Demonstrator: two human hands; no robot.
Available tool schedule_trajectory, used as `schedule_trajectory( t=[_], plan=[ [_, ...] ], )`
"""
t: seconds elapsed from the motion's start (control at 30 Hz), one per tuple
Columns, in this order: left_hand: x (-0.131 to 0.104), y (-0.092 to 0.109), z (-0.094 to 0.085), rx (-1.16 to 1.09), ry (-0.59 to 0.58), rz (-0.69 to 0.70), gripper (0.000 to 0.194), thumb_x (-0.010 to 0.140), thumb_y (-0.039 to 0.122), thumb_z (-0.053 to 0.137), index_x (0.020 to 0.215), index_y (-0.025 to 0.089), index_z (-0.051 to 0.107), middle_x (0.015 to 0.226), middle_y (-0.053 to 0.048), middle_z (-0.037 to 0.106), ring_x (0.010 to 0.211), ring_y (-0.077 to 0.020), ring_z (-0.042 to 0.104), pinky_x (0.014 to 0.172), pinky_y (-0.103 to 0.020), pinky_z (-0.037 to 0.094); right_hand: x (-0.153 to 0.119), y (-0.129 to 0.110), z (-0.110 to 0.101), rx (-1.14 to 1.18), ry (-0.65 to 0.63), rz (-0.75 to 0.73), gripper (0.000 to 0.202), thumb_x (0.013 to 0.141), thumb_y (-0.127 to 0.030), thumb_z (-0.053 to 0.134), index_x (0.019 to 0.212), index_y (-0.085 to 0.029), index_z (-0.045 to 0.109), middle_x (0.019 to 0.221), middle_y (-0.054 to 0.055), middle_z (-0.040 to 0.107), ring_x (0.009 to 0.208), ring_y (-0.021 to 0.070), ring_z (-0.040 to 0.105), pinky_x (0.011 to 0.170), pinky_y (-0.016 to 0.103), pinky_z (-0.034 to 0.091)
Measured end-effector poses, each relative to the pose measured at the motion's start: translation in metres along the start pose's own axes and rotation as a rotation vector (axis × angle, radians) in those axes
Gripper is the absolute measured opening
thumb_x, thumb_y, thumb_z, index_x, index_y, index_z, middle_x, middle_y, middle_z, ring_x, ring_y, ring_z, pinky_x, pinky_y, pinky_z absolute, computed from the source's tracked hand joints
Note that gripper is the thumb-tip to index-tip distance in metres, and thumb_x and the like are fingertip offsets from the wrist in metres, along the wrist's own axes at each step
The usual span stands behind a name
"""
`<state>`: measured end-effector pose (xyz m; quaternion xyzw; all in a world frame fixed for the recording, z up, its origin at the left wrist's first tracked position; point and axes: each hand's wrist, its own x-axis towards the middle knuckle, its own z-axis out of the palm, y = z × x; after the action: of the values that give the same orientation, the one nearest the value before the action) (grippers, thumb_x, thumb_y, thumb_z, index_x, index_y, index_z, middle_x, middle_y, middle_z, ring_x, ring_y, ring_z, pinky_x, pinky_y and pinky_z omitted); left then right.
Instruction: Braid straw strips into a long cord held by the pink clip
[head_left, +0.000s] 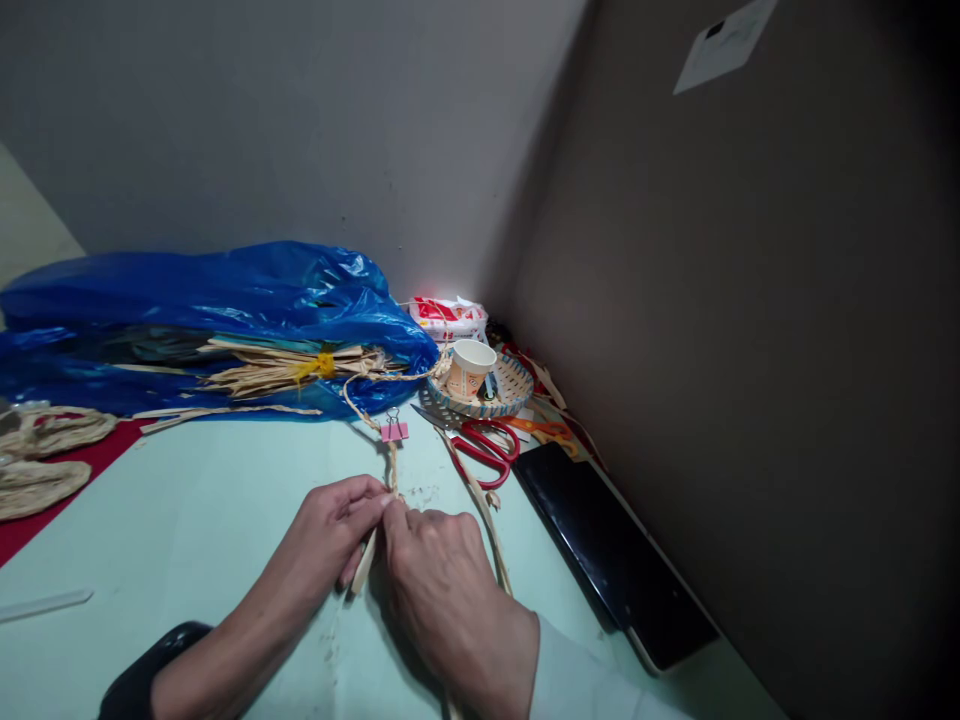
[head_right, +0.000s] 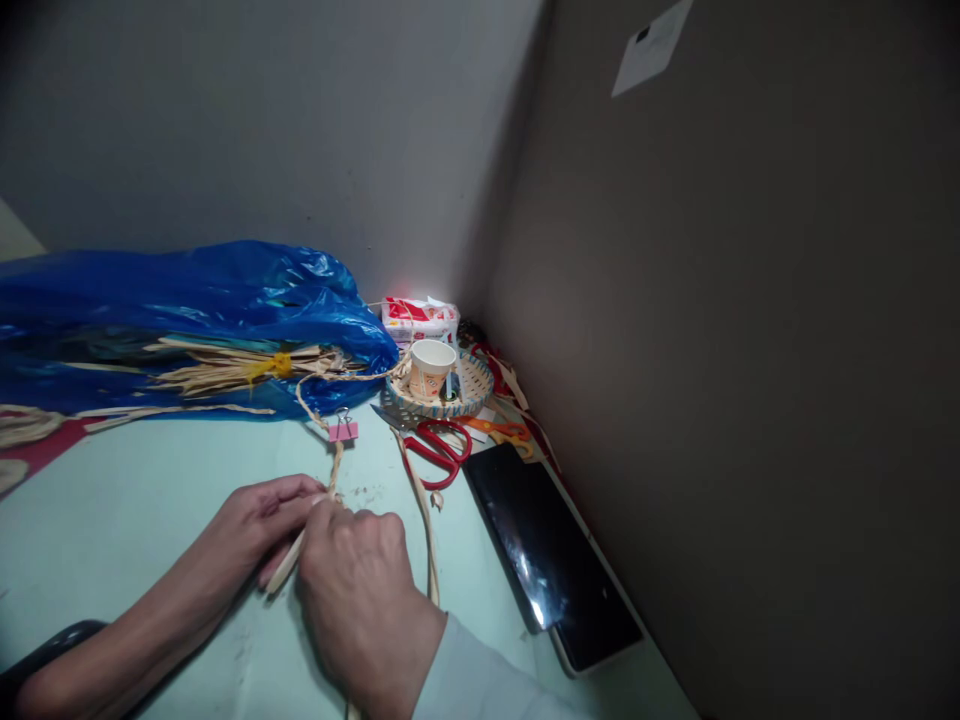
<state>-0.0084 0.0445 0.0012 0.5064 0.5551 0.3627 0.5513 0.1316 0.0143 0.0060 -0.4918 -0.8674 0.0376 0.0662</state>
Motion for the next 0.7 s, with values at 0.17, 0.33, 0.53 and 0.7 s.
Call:
schedule_trajectory(
  t=[0.17,0.33,0.53,0.7],
  plan=[
    [0.000,-0.001,-0.003,-0.082,-0.007,-0.040,0.020,0.075,0.036,0.068,0.070,0.017,0.064,0.050,0.005,0.058,0.046,-0.0083,0.045,0.047,-0.018,0.033,0.007,0.025,-0.022,0.401,0.033,0.135,0.031,0.099,-0.038,0.048,0.087,-0.017,0.067,0.072,0.005,0.070,0.061,0.0152,0.058,0.058,0.027,0.031],
    [0.004,-0.006,-0.006,-0.056,-0.031,-0.056,0.026,0.075,0.042,0.067,0.075,0.017,0.063,0.042,0.007,0.051,0.035,-0.0047,0.028,0.038,-0.018,0.016,0.020,0.043,-0.018,0.826,0.028,0.172,0.027,0.099,-0.033,0.051,0.089,-0.016,0.068,0.082,0.005,0.072,0.076,0.0148,0.062,0.066,0.023,0.038],
    [0.003,0.002,-0.003,-0.033,0.045,-0.096,0.035,0.061,0.047,0.073,0.075,0.016,0.062,0.038,0.012,0.038,0.037,-0.0046,0.023,0.039,-0.018,0.014,0.025,0.037,0.000,0.977,-0.081,0.085,0.024,0.099,-0.025,0.050,0.082,-0.016,0.064,0.065,-0.001,0.062,0.059,0.0104,0.054,0.061,0.021,0.036],
    [0.003,0.006,-0.002,0.112,0.071,-0.109,0.038,0.061,0.052,0.067,0.070,0.015,0.065,0.043,0.010,0.039,0.040,-0.0058,0.022,0.040,-0.021,0.013,0.025,0.038,-0.001,0.686,0.050,0.069,0.024,0.090,-0.009,0.050,0.071,-0.015,0.063,0.071,0.004,0.066,0.064,0.0119,0.050,0.062,0.025,0.029]
  ],
)
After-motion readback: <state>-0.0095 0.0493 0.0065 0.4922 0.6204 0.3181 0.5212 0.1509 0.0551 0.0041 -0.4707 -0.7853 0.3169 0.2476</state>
